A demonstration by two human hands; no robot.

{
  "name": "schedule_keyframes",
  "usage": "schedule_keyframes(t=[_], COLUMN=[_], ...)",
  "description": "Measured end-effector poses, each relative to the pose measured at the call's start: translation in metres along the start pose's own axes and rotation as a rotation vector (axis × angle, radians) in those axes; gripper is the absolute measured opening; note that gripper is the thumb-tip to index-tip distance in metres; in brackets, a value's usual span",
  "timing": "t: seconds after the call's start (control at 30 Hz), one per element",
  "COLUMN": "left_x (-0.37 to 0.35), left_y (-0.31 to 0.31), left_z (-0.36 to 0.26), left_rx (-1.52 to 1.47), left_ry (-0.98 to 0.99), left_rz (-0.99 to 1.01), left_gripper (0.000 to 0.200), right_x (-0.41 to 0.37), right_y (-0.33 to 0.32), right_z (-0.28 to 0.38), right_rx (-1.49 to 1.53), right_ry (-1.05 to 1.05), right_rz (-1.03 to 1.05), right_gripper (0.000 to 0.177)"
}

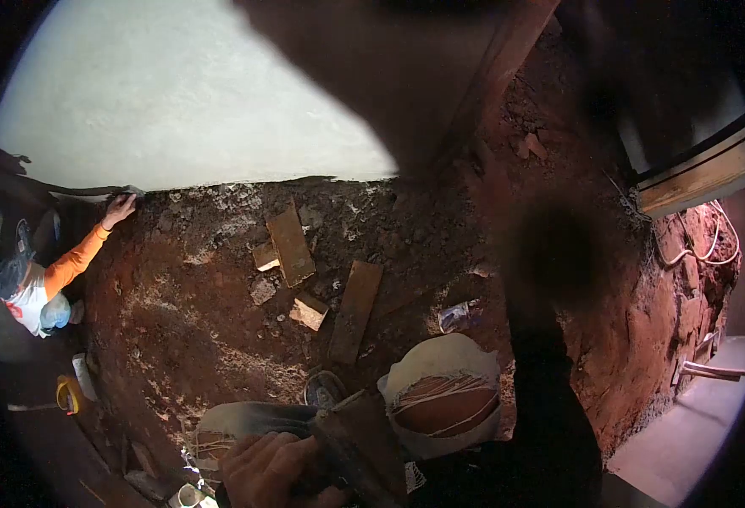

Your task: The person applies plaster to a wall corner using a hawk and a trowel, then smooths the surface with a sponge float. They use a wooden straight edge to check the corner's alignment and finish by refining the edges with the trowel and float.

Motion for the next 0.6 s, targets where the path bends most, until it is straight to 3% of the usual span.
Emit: schedule_keyframes(t=[0.13, 0.2, 0.3, 0.43, 0.53, 0.6], left_x=[0.000, 0.000, 0.001, 0.001, 0.000, 0.000], left_y=[0.000, 0.000, -0.001, -0.003, -0.002, -0.002], left_z=[0.001, 0.001, -0.001, -0.001, 0.000, -0.001], left_rx=[-0.009, -0.014, -0.028, -0.058, -0.078, -0.072], left_ry=[0.022, 0.031, 0.035, 0.032, 0.028, 0.038], left_rz=[-0.006, -0.012, -0.017, -0.009, 0.007, -0.011], left_gripper=[0.047, 0.048, 0.049, 0.048, 0.047, 0.046], right_x=[0.006, 0.010, 0.008, 0.026, 0.027, 0.039], right_y=[-0.002, -0.008, -0.028, -0.043, -0.070, -0.077], right_z=[-0.004, -0.001, 0.037, 0.031, 0.083, 0.092], right_rx=[0.007, -0.153, -0.055, -0.135, 0.019, 0.222], right_ry=[0.078, 0.060, 0.090, 0.086, -0.001, -0.051], right_rz=[0.061, -0.029, -0.049, -0.050, -0.136, -0.044], right_gripper=[0.056, 0.056, 0.056, 0.055, 0.053, 0.047])
Point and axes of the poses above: each hand's wrist, its own x-axis towards the middle knuckle, its own y-axis out of the palm, z = x × y, the point moved 8 cm from there along x, towards the middle knuckle, and after that the axes turned 3 degrees about y, right-handed, at the moved point
